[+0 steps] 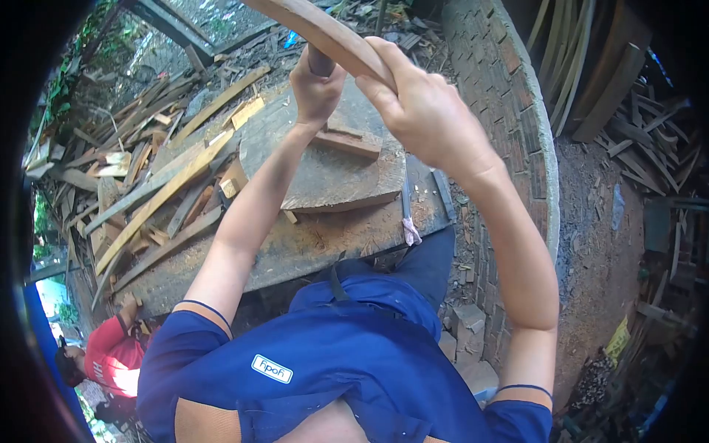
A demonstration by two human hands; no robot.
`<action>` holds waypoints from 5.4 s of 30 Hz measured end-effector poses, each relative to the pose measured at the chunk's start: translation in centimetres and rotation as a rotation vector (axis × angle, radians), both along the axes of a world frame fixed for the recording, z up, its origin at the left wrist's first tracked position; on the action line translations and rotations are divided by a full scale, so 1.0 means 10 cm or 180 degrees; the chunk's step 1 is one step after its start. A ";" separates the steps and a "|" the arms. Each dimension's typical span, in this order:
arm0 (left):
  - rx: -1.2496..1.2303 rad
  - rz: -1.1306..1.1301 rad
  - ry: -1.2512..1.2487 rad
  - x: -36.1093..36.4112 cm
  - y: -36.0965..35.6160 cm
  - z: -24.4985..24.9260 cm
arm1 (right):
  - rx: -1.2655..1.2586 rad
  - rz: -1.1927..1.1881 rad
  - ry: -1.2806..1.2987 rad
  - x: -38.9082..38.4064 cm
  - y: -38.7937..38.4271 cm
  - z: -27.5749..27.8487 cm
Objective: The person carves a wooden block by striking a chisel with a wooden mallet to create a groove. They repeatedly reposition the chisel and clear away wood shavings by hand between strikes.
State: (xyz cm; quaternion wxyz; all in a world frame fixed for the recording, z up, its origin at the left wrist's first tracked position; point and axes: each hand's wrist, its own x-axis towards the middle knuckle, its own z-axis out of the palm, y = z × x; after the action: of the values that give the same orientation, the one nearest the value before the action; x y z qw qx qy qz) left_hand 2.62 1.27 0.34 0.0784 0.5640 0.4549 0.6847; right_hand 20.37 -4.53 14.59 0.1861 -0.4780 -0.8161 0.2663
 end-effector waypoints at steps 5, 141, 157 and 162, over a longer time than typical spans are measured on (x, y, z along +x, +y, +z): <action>-0.0596 -0.0160 -0.0628 -0.11 0.04 -0.04 | -0.0869 -0.0330 0.1277 0.11 -0.19 -0.29; -0.0473 -0.0516 0.0451 -0.02 -0.92 -0.12 | 0.0600 0.0492 -0.0058 0.27 -0.80 -0.07; -0.0947 -0.1154 -0.1397 -0.13 -0.83 0.05 | -0.0622 -0.0187 0.0874 0.40 -0.65 -0.67; -0.0727 -0.1076 -0.1677 -0.12 -0.69 0.05 | -0.1015 -0.0544 0.0583 0.52 -0.51 -1.59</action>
State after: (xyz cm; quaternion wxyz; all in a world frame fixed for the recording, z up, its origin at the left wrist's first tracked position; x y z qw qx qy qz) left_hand 1.45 -5.59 0.89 0.3686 0.4227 0.3927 0.7289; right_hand 25.58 -9.66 -1.26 0.2035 -0.5427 -0.6997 0.4178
